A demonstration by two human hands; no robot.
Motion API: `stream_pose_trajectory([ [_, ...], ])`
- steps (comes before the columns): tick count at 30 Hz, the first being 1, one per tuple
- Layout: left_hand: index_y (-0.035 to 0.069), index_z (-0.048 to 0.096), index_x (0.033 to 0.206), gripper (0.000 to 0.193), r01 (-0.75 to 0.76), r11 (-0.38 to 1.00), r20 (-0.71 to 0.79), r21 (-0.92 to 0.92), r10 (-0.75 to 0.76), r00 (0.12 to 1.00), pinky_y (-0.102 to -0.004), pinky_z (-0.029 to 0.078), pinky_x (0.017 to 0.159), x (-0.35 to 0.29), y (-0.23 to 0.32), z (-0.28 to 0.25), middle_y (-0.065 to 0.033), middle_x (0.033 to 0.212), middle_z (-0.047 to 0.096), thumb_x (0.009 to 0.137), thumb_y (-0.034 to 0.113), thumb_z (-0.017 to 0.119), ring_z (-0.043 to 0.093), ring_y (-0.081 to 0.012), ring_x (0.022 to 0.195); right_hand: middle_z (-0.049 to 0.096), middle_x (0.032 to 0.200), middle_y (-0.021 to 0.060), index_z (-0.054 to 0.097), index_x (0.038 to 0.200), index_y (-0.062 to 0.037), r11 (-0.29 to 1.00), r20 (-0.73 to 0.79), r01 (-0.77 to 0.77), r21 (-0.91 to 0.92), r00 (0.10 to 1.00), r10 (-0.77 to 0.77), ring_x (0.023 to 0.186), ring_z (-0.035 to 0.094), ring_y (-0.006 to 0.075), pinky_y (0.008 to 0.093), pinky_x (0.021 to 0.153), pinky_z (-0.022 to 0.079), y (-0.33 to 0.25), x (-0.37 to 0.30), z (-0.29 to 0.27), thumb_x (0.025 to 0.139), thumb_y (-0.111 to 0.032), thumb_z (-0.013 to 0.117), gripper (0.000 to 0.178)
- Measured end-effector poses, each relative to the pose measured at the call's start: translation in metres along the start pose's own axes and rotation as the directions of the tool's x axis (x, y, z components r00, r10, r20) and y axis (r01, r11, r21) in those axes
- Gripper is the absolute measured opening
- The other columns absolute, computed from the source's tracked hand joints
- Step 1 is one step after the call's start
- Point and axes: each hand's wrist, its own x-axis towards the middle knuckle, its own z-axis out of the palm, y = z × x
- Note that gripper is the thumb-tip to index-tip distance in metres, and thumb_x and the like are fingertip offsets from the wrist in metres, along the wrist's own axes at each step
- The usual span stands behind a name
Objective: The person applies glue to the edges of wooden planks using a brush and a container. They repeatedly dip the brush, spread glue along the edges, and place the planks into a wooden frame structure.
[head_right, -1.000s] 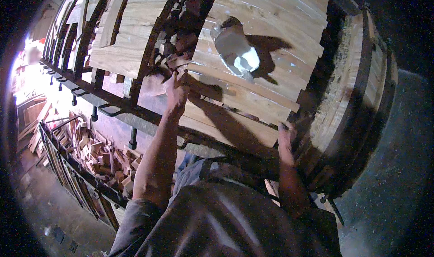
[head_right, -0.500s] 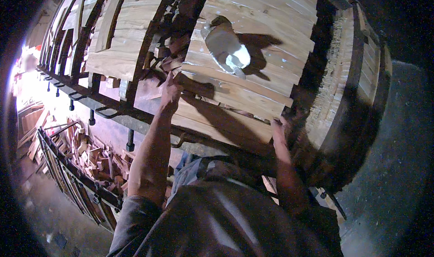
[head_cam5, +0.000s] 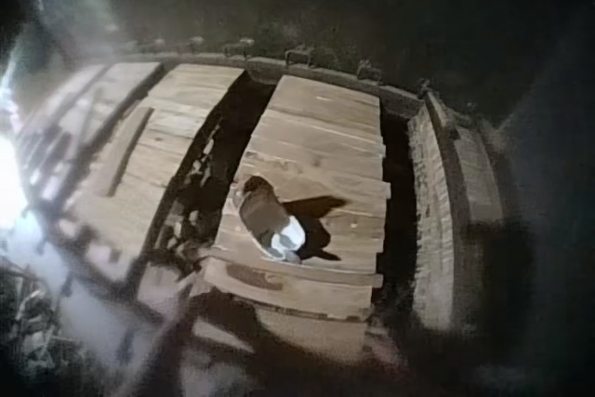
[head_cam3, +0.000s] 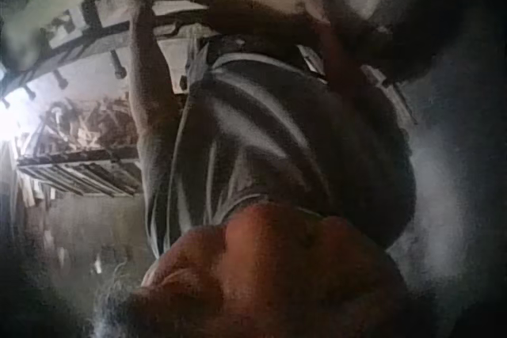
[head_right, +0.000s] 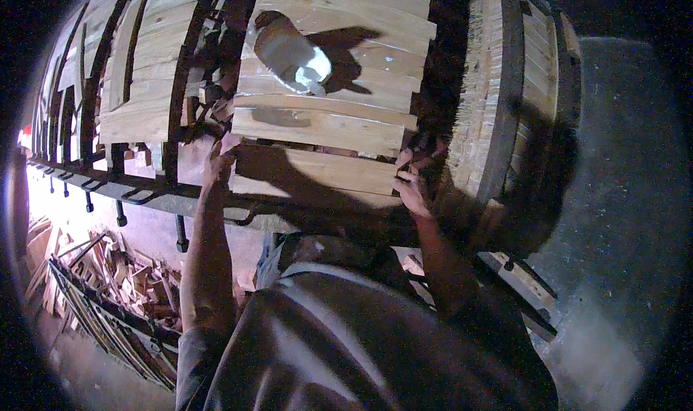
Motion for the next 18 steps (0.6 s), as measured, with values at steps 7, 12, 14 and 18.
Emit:
stream_pose_trajectory([
  [7,-0.01,0.017,0.148,0.079,-0.096,0.989,0.065,-0.115,0.104,0.992,-0.0274,0.042,0.096,-0.013,-0.017,-0.016,-0.0182,0.131,0.056,0.075,0.0,0.047,0.055,-0.0211,0.11,0.068,0.098,0.0073,0.067,0.11,-0.0032,0.982,-0.233,0.142,-0.124,0.958,-0.167,0.089,0.062,0.016,0.0312,0.082,0.05,-0.054,-0.021,0.021,0.077,-0.006,0.069,0.033],
  [12,-0.01,0.016,0.147,0.076,-0.13,0.879,-0.118,-0.459,0.084,0.989,-0.0309,0.049,0.094,-0.056,0.025,0.002,-0.0232,0.136,0.051,0.079,-0.005,0.048,0.057,-0.0268,0.114,0.059,0.117,0.0123,0.057,0.105,-0.0039,0.989,-0.258,0.091,0.119,0.964,-0.058,0.113,0.055,0.0251,0.0338,0.097,0.042,-0.088,-0.029,0.027,0.073,0.004,0.071,0.036],
  [14,-0.007,0.015,0.148,0.078,-0.168,0.851,-0.165,-0.498,0.097,0.981,-0.0359,0.049,0.097,-0.058,0.025,-0.005,-0.0232,0.137,0.05,0.078,-0.006,0.049,0.057,-0.0288,0.115,0.062,0.111,0.0112,0.055,0.104,-0.0042,0.974,-0.271,0.217,-0.067,0.936,-0.227,0.107,0.059,0.0229,0.0342,0.088,0.05,-0.092,-0.027,0.036,0.073,0.009,0.067,0.035],
  [18,-0.01,0.018,0.147,0.077,-0.15,0.889,-0.139,-0.433,0.098,0.985,-0.0316,0.047,0.097,-0.059,0.024,-0.006,-0.0198,0.136,0.052,0.078,-0.004,0.05,0.057,-0.0271,0.115,0.056,0.102,0.0141,0.054,0.096,-0.003,0.903,-0.204,0.323,-0.284,0.899,-0.386,0.107,0.055,0.0329,0.0377,0.096,0.041,-0.112,-0.032,0.045,0.067,0.012,0.067,0.036],
])
